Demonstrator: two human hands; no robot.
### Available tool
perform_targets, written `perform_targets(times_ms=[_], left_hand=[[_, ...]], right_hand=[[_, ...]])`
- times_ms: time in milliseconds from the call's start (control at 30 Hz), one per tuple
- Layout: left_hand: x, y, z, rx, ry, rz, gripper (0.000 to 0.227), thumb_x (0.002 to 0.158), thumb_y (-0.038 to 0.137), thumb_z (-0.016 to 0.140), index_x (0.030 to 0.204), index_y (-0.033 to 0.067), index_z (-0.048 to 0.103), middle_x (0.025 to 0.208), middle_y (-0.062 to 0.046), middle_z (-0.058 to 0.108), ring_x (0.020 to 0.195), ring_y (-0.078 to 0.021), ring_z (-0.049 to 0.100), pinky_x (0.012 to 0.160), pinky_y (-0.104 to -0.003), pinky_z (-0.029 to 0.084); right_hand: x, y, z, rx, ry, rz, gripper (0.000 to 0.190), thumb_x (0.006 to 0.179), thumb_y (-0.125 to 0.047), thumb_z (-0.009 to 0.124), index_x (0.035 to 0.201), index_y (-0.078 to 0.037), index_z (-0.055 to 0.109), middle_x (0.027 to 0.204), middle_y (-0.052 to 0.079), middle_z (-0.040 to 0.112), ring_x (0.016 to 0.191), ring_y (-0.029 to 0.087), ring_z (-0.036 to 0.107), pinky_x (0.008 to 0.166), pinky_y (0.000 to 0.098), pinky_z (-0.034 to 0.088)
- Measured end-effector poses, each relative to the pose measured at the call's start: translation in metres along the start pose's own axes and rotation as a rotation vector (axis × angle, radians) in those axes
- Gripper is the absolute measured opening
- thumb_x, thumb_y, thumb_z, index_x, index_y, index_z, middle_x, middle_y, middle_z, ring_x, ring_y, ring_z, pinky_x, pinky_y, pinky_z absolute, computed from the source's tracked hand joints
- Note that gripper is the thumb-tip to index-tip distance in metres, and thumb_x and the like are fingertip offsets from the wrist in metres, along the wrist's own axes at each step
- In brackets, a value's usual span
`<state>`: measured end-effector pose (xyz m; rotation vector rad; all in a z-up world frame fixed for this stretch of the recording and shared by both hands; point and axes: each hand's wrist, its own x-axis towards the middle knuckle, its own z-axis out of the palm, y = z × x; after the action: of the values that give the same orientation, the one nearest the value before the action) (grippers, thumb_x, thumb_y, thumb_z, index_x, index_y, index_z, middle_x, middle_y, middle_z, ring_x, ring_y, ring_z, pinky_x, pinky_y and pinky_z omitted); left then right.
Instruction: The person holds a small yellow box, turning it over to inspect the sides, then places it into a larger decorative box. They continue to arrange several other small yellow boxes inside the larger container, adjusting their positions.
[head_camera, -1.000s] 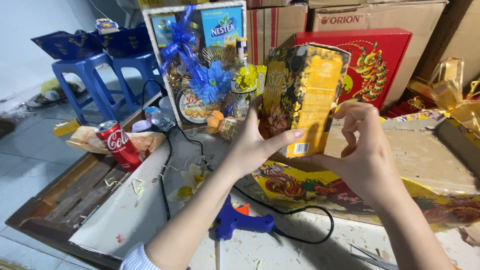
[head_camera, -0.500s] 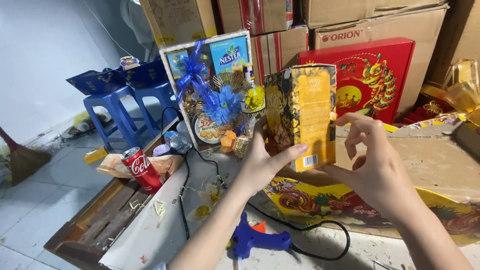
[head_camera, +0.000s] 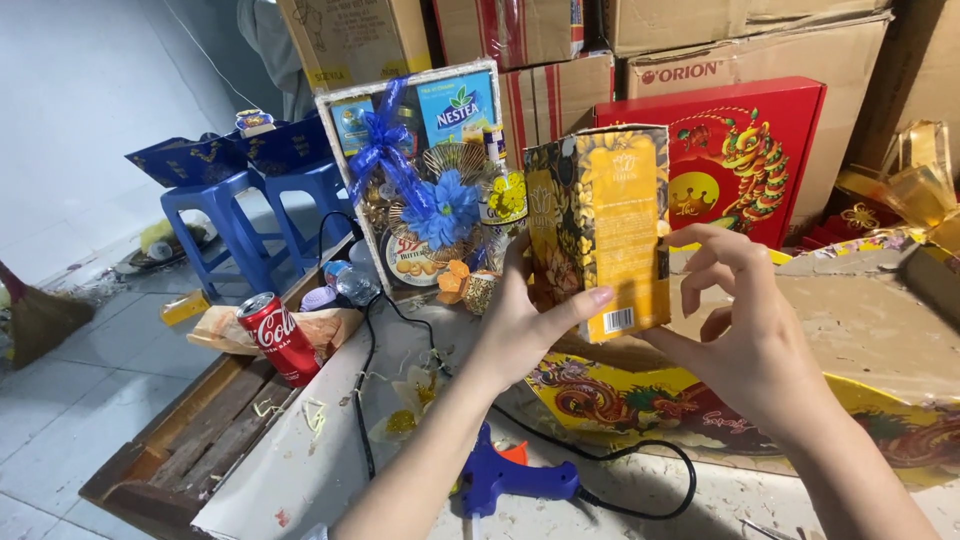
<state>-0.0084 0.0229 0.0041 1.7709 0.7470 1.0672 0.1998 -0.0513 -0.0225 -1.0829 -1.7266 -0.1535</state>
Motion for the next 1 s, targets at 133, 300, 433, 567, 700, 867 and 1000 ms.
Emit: perform_targets(times_ms=[133,300,433,567,700,867,1000], left_hand=[[0.001,-0.004,-0.001,-0.029,0.0,0.067,0.106,0.068,0.062,0.072,0.152,0.0092,0.036,0.147,-0.015,0.057,0.136,-0.0302,0.057,0.119,-0.045,0.046],[0.001,-0.007,0.0,-0.022,0.015,0.026,0.113,0.064,0.063,0.073,0.154,0.0086,0.031,0.148,-0.014,0.052,0.139,-0.0289,0.054,0.118,-0.043,0.047],[-0.001,-0.002,0.0,0.014,0.041,-0.01,0.121,0.06,0.065,0.073,0.157,0.0102,0.027,0.156,-0.014,0.05,0.144,-0.0297,0.052,0.121,-0.048,0.043],[-0.001,-0.006,0.001,0.083,0.032,-0.006,0.127,0.058,0.071,0.07,0.159,0.0098,0.024,0.158,-0.015,0.046,0.146,-0.0308,0.049,0.12,-0.05,0.042],[-0.004,-0.003,0.002,0.118,0.05,-0.004,0.121,0.059,0.067,0.073,0.156,0.011,0.028,0.153,-0.012,0.051,0.143,-0.0289,0.052,0.118,-0.047,0.046],[-0.009,0.006,0.004,0.126,0.011,-0.098,0.127,0.055,0.067,0.073,0.159,0.0139,0.022,0.159,-0.011,0.048,0.145,-0.0286,0.052,0.117,-0.049,0.048],[-0.011,0.012,0.005,0.18,0.017,-0.144,0.126,0.053,0.069,0.072,0.158,0.0147,0.027,0.158,-0.009,0.052,0.143,-0.0274,0.056,0.116,-0.048,0.05]], right_hand=[[-0.002,0.0,-0.001,0.005,0.006,0.099,0.085,0.071,-0.006,0.093,0.141,-0.01,0.045,0.114,0.008,0.057,0.08,0.013,0.058,0.055,0.0267,0.053],[0.001,0.002,-0.002,0.013,-0.045,0.112,0.084,0.066,-0.004,0.094,0.13,-0.011,0.041,0.139,0.008,0.053,0.074,0.014,0.056,0.051,0.0274,0.05],[0.006,-0.019,-0.007,0.104,-0.039,0.177,0.091,0.063,-0.019,0.096,0.136,-0.011,0.043,0.136,0.006,0.055,0.089,0.014,0.056,0.05,0.0256,0.055],[0.008,-0.015,-0.007,0.212,-0.005,0.147,0.043,0.094,-0.005,0.069,0.118,-0.009,0.034,0.125,0.014,0.056,0.081,0.013,0.064,0.051,0.0238,0.049],[0.006,-0.004,-0.005,0.231,0.021,0.165,0.034,0.102,0.006,0.057,0.113,-0.012,0.03,0.116,0.012,0.055,0.09,0.014,0.065,0.051,0.0234,0.046],[0.004,-0.002,-0.004,0.24,0.045,0.221,0.035,0.101,0.005,0.058,0.113,-0.012,0.03,0.114,0.011,0.057,0.089,0.013,0.063,0.054,0.0242,0.043],[0.003,0.001,-0.005,0.229,0.062,0.237,0.039,0.097,0.003,0.062,0.113,-0.012,0.029,0.112,0.012,0.061,0.088,0.015,0.067,0.067,0.0266,0.057]])
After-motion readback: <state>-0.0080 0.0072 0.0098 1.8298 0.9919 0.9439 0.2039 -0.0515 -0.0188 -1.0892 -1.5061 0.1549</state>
